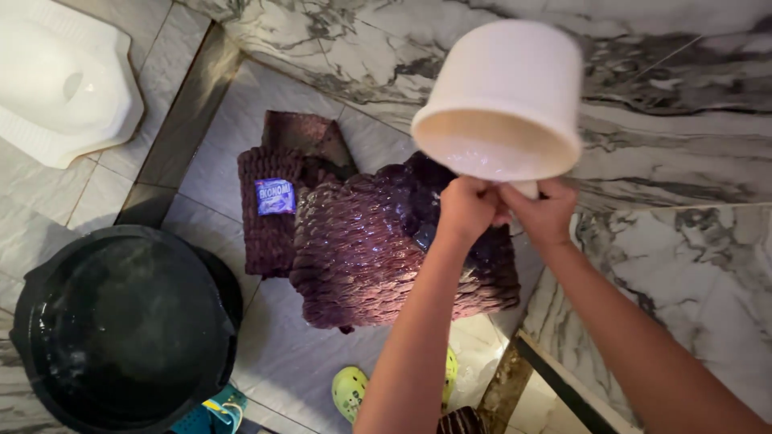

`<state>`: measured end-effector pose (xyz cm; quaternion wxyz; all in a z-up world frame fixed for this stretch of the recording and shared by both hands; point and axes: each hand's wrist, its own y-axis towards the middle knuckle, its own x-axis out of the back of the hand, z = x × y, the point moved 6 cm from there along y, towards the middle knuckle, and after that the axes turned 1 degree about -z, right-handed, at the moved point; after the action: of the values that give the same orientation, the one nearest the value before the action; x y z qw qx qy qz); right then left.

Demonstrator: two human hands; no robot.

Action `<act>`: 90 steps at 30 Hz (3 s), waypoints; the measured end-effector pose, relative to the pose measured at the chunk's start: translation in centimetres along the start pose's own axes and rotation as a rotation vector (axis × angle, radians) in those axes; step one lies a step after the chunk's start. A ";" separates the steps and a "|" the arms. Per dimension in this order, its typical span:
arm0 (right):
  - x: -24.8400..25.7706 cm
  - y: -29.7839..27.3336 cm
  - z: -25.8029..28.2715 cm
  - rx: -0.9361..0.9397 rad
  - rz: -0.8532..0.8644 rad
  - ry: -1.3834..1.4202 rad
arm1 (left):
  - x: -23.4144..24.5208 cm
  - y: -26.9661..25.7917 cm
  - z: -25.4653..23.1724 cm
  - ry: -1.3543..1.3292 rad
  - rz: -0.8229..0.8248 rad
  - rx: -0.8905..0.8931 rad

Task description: The person is scrubbing and rinsing brown floor mats in a bathroom using a brush, soap, and water from a bucket.

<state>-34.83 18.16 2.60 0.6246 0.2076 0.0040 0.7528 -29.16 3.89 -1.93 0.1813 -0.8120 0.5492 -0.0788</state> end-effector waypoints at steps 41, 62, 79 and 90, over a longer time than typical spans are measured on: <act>-45.2 -26.7 13.2 0.120 0.902 -0.322 | 43.6 -28.0 28.2 -0.698 -0.995 0.177; -56.0 -39.2 7.2 0.061 1.330 -0.600 | 51.5 -30.7 32.1 -1.041 -1.198 -0.084; -63.1 -24.3 -19.5 0.187 0.728 -0.722 | 55.9 -15.6 27.0 -0.830 -0.676 -0.196; -66.4 -19.9 -32.3 -0.667 0.290 0.066 | 57.0 -11.8 28.0 -0.790 -0.580 -0.100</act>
<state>-17.52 -31.88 -52.59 0.5444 -0.0335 -0.2511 0.7997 12.12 -38.88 -27.32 0.3069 -0.9070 0.1928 0.2144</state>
